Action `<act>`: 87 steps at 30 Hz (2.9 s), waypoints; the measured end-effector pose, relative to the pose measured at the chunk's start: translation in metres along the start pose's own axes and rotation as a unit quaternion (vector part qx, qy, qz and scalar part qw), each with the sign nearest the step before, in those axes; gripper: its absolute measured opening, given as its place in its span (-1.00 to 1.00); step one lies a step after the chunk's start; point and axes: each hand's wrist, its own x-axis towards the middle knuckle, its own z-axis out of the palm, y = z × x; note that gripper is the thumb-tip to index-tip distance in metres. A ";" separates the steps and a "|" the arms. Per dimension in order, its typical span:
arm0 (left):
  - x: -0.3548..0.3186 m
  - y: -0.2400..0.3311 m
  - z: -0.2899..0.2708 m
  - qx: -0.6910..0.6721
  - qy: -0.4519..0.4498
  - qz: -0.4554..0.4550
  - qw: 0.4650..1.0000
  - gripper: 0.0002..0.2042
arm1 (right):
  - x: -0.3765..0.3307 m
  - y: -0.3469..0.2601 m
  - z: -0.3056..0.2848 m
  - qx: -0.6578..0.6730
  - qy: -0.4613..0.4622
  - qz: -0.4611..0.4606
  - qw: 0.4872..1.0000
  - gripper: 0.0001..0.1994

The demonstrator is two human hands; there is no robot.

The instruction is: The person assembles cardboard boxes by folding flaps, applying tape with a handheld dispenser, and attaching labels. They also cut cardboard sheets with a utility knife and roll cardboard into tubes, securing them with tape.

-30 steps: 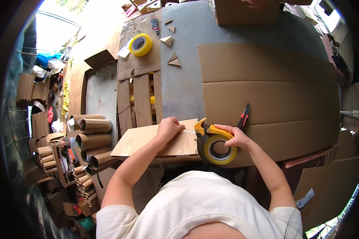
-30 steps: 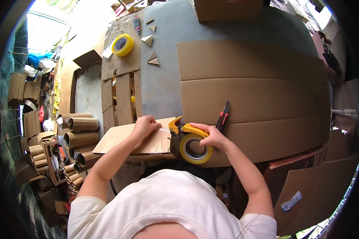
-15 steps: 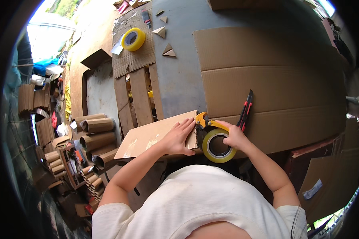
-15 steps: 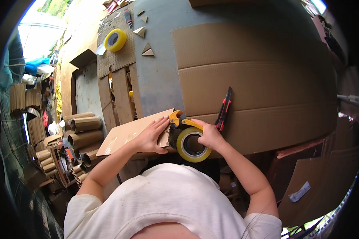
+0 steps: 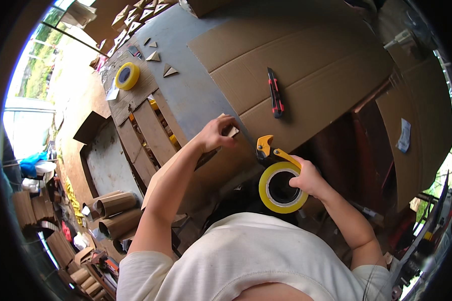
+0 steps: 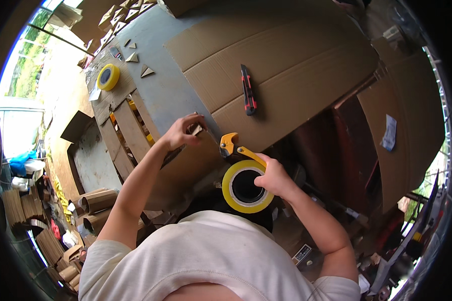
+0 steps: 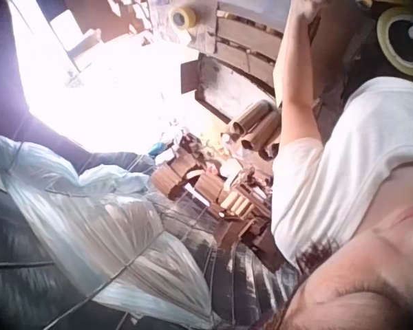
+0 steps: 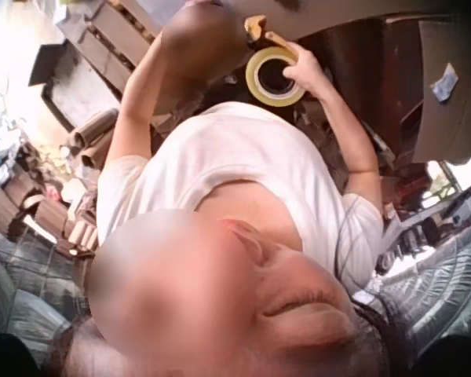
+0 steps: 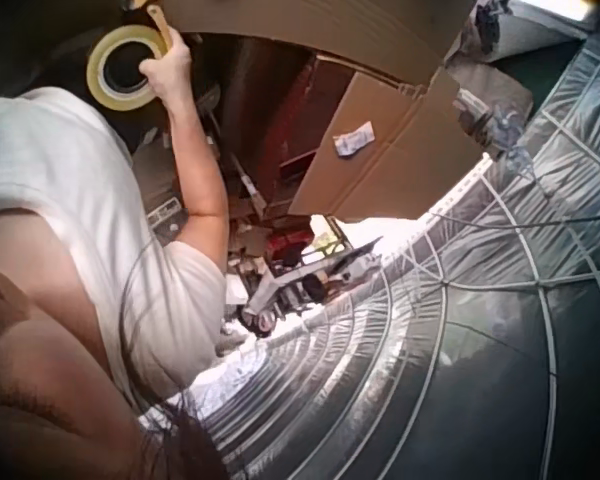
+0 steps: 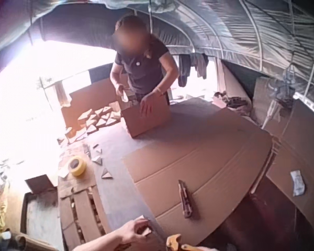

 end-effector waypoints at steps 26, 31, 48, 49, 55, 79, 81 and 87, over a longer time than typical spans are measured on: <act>0.009 -0.010 0.009 0.015 0.028 0.067 0.997 -0.49 | -0.015 -0.073 0.095 -0.386 -0.002 -0.008 0.923 -0.72; -0.002 0.005 0.011 0.026 0.068 -0.051 0.996 -0.37 | -0.015 -0.071 0.105 -0.568 0.042 -0.166 0.805 -0.83; -0.001 0.019 -0.140 0.256 0.069 -0.235 0.935 -0.18 | 0.044 -0.055 -0.062 -0.261 0.151 -0.096 0.949 -0.29; 0.000 0.022 -0.133 0.278 0.107 -0.220 0.929 -0.21 | 0.057 -0.053 -0.064 -0.247 0.150 -0.122 0.949 -0.29; -0.020 0.044 -0.039 0.321 0.086 -0.204 0.921 -0.26 | 0.151 -0.077 -0.070 -0.103 0.062 -0.243 0.963 -0.32; -0.009 -0.034 -0.066 -0.126 0.240 -0.518 0.811 -0.79 | 0.246 -0.099 -0.058 -0.269 -0.235 -0.196 0.913 -0.25; -0.008 -0.029 -0.053 0.063 0.203 -0.471 0.856 -0.69 | 0.245 -0.092 -0.057 -0.254 -0.238 -0.175 0.921 -0.25; -0.027 -0.025 -0.050 0.003 0.131 -0.369 0.920 -0.22 | 0.230 -0.083 -0.055 -0.240 -0.235 -0.121 0.934 -0.30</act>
